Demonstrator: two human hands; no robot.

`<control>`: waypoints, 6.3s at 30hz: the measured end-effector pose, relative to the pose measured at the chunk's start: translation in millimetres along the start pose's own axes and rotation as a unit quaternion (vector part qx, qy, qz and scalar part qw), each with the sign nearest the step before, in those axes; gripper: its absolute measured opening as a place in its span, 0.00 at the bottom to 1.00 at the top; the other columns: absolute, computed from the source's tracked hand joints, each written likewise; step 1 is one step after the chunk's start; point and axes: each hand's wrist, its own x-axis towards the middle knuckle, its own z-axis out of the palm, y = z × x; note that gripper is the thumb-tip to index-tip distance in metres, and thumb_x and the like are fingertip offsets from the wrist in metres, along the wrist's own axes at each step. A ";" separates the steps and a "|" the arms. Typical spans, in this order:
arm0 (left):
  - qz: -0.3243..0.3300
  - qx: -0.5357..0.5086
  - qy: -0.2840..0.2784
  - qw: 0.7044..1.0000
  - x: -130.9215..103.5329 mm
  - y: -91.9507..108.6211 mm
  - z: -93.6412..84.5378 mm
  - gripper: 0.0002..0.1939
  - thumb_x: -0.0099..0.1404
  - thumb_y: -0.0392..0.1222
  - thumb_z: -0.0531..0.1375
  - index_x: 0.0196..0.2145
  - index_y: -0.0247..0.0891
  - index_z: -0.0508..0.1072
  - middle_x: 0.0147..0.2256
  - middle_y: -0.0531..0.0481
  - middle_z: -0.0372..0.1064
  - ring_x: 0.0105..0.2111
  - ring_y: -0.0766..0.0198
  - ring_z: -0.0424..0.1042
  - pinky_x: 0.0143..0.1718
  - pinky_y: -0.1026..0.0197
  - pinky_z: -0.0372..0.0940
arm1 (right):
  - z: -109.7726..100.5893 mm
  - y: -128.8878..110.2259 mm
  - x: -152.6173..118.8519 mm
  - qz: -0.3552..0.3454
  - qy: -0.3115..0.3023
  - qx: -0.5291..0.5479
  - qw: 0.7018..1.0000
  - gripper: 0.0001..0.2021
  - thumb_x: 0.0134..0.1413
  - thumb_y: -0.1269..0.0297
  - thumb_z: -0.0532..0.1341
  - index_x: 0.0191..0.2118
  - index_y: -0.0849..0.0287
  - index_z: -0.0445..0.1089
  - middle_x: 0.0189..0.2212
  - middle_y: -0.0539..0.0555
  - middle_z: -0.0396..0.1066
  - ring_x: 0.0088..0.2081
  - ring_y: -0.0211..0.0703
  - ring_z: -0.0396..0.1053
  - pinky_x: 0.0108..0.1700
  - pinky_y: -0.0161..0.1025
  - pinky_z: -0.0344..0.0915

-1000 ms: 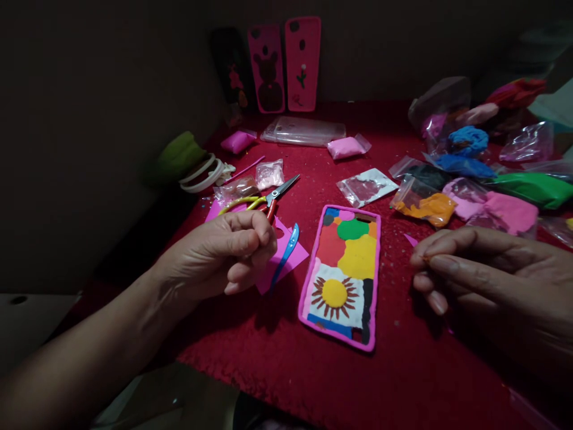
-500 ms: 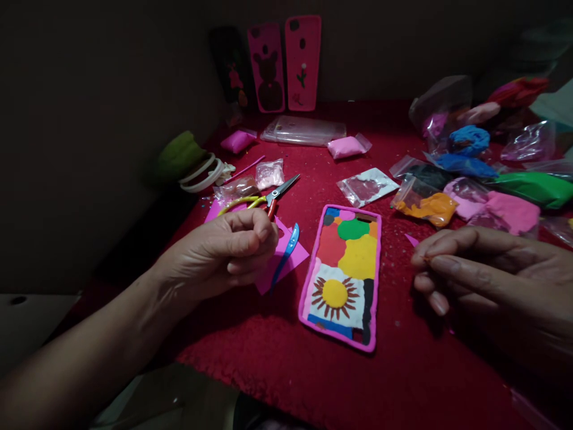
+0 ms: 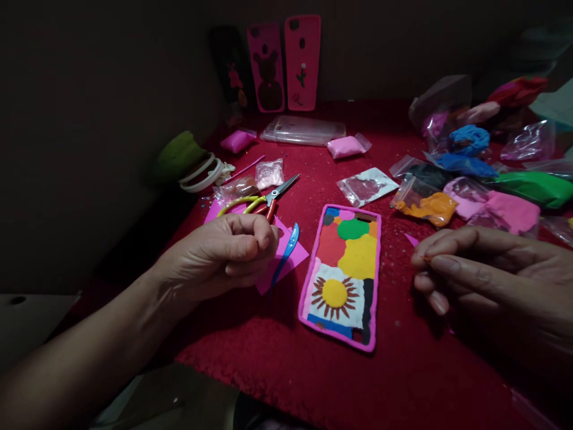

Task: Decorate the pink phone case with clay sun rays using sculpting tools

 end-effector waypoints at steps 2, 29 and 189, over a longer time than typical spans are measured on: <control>0.003 0.003 0.003 1.000 -0.2 -0.8 -0.4 0.09 0.52 0.42 0.69 0.26 0.36 0.74 0.20 0.58 0.55 0.14 0.78 0.46 0.13 0.75 0.46 | -0.4 -0.5 -0.8 0.007 0.001 0.000 1.000 0.13 0.39 0.56 0.71 0.29 0.57 0.72 0.22 0.53 0.72 0.18 0.40 0.69 0.18 0.33 0.65; -0.016 0.016 0.058 0.998 -2.6 -0.5 -1.0 0.08 0.58 0.41 0.64 0.30 0.32 0.77 0.18 0.58 0.54 0.14 0.79 0.46 0.15 0.76 0.53 | 3.8 -4.2 -3.8 0.020 0.010 0.008 1.000 0.12 0.40 0.57 0.71 0.29 0.57 0.71 0.21 0.52 0.72 0.18 0.39 0.67 0.17 0.32 0.63; 0.412 0.784 0.093 0.456 38.9 -24.0 112.9 0.05 0.65 0.37 0.58 0.35 0.37 0.74 0.32 0.51 0.75 0.28 0.69 0.72 0.28 0.69 0.63 | -0.2 0.5 2.8 0.017 -0.258 0.242 0.935 0.06 0.50 0.67 0.66 0.27 0.65 0.72 0.19 0.52 0.71 0.17 0.31 0.66 0.19 0.26 0.62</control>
